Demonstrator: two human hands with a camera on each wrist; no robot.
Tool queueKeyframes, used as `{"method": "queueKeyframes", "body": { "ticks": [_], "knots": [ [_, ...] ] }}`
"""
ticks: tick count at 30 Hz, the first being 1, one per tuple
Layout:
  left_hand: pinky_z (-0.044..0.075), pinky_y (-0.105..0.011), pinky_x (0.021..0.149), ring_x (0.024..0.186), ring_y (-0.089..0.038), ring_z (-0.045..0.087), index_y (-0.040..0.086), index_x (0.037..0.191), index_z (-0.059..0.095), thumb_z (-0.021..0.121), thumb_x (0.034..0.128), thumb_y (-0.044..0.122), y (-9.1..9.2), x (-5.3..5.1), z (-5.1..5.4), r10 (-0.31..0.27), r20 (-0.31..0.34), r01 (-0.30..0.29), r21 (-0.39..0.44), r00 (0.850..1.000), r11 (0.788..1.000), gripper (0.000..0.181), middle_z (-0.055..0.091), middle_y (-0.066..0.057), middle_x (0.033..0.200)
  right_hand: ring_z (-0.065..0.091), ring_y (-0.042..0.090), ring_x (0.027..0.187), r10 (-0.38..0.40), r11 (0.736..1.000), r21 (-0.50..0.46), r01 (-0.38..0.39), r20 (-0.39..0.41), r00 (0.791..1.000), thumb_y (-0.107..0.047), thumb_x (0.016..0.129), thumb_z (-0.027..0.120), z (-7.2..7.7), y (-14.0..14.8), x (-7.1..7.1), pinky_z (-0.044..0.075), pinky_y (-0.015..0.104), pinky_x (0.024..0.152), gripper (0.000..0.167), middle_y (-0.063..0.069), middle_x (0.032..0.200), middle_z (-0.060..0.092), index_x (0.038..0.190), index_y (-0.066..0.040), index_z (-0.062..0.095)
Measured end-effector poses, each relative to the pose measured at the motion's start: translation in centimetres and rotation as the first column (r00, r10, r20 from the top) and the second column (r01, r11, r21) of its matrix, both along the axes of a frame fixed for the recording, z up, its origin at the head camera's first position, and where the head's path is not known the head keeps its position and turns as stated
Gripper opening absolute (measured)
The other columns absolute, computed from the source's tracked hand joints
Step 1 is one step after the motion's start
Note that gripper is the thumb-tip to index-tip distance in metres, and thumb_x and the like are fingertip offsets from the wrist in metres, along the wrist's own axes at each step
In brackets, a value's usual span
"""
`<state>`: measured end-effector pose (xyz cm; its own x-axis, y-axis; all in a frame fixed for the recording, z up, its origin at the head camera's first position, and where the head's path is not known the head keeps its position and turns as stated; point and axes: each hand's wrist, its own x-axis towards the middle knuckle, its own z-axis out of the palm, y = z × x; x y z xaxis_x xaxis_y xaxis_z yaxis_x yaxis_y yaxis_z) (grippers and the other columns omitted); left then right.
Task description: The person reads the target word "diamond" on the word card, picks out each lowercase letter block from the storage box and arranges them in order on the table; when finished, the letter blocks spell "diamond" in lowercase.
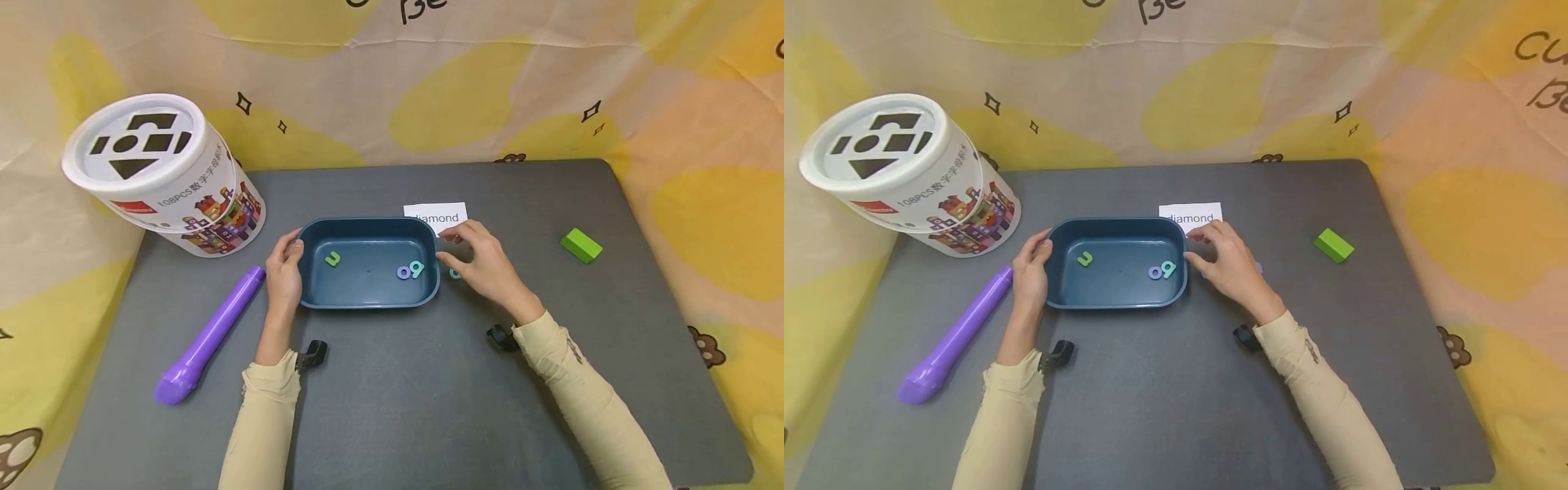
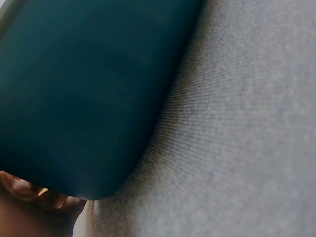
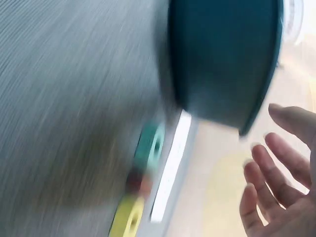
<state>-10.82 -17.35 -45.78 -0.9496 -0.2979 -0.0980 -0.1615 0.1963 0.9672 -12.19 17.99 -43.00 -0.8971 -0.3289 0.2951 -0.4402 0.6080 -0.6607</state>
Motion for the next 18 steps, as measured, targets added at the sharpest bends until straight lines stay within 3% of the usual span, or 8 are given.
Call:
{"method": "queueKeyframes", "body": {
  "ticks": [6, 13, 18],
  "knots": [
    [0.034, -0.048, 0.122, 0.137, -0.029, 0.053, 0.01, 0.15, 0.059, 0.048, 0.1141, 0.028, -0.1, 0.0, 0.1, -0.003, 0.008, 0.003, -0.004, 1.0, 1.0, 0.042, 0.063, -0.02, 0.142, 0.054, 0.03, 0.106, 0.079, 0.988, 0.135, -0.074, -0.037, 0.996, -0.014, 0.085, 0.091, -0.1, -3.7, -0.5, 0.044, 0.05, 0.097, 0.033, 0.01, 0.114, 0.074, 0.114, -0.006, 0.078],
    [0.033, -0.047, 0.122, 0.137, -0.03, 0.053, 0.01, 0.15, 0.059, 0.048, 0.114, 0.028, -0.1, 0.1, 0.2, -0.007, 0.012, 0.007, -0.003, 1.0, 1.0, 0.042, 0.063, -0.022, 0.141, 0.056, 0.024, 0.109, 0.09, 0.923, 0.364, -0.125, 0.113, 0.99, -0.026, 0.087, 0.09, 0.5, -6.5, -0.7, 0.03, 0.055, 0.102, 0.035, 0.001, 0.119, 0.077, 0.119, -0.016, 0.08],
    [0.032, -0.048, 0.124, 0.139, -0.03, 0.052, 0.011, 0.151, 0.058, 0.048, 0.1142, 0.028, -0.2, 0.2, 0.3, -0.012, 0.011, 0.012, 0.007, 1.0, 1.0, 0.042, 0.062, -0.02, 0.144, 0.059, 0.024, 0.105, 0.064, 0.876, 0.461, -0.139, 0.174, 0.983, -0.026, 0.084, 0.093, 0.8, -8.2, -0.7, 0.026, 0.058, 0.106, 0.039, 0.0, 0.115, 0.079, 0.12, -0.017, 0.08]
  ]
}}
